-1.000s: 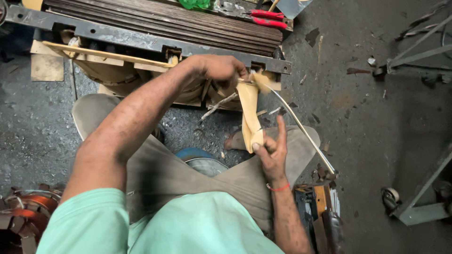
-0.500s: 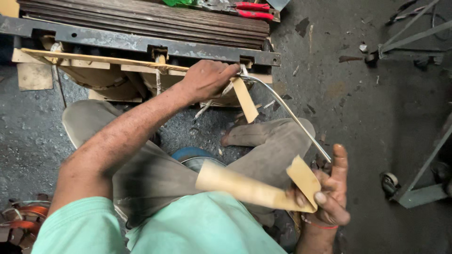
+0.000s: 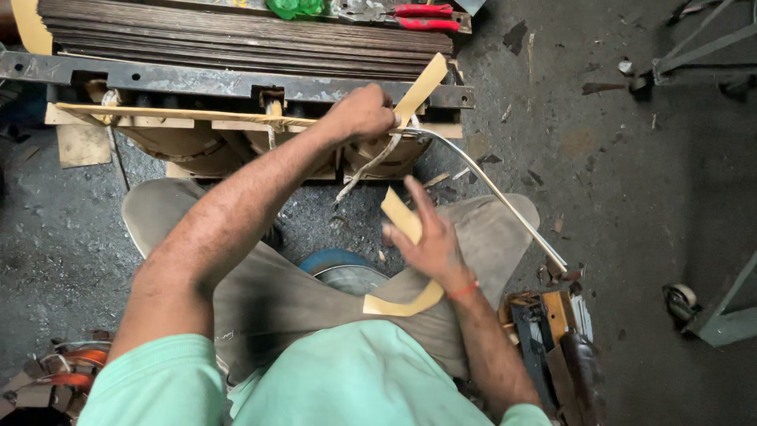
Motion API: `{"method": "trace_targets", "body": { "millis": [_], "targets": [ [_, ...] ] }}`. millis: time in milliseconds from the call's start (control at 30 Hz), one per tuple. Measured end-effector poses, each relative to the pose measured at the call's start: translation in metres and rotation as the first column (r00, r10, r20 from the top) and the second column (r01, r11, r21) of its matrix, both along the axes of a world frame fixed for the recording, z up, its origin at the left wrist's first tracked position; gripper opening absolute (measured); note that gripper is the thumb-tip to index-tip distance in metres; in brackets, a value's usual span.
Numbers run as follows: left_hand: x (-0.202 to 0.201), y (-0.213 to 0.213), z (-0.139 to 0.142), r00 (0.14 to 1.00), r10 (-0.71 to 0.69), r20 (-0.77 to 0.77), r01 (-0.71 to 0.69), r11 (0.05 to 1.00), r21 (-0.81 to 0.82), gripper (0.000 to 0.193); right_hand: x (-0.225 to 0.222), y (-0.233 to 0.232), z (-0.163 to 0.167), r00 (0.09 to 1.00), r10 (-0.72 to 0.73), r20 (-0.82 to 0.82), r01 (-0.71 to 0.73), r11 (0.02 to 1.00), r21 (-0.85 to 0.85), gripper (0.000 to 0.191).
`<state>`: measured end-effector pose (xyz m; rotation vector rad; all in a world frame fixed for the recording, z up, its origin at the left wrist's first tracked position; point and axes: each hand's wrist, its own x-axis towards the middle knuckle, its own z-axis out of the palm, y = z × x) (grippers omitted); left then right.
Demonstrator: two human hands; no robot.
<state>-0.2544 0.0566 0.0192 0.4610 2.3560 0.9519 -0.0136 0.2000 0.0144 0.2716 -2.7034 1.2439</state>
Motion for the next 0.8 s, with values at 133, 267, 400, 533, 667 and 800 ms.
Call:
{"method": "trace_targets", "body": {
  "millis": [133,267,400,533,667,800],
  "targets": [
    [-0.010,0.003,-0.007,0.995,0.016,0.102,-0.013,1.000,-0.027,0.037,-0.047,0.007,0.002,0.996,-0.014,-0.089,0.017,0.999,0.034,0.092],
    [-0.010,0.004,-0.008,0.993,0.073,-0.088,-0.081,0.993,-0.084,0.048,-0.090,0.018,-0.004,0.999,0.038,-0.037,-0.035,0.997,0.068,0.101],
    [0.008,0.006,-0.004,0.935,0.182,-0.303,-0.163,0.983,0.089,0.047,-0.113,0.028,-0.014,0.999,0.020,-0.027,-0.016,0.992,0.128,0.096],
    [0.025,0.008,0.005,0.928,0.065,-0.366,-0.041,0.997,0.071,0.024,-0.107,0.026,-0.020,0.993,-0.118,-0.023,0.120,0.982,0.144,0.098],
    [0.018,0.005,0.012,0.965,-0.029,-0.262,0.027,1.000,-0.009,0.027,-0.083,0.013,-0.024,0.939,-0.331,0.095,0.330,0.944,0.027,0.099],
    [-0.001,0.001,0.010,0.990,-0.131,0.055,0.126,0.988,0.084,0.029,-0.056,-0.001,-0.029,0.923,-0.327,-0.204,0.341,0.939,0.040,0.104]
  ]
}}
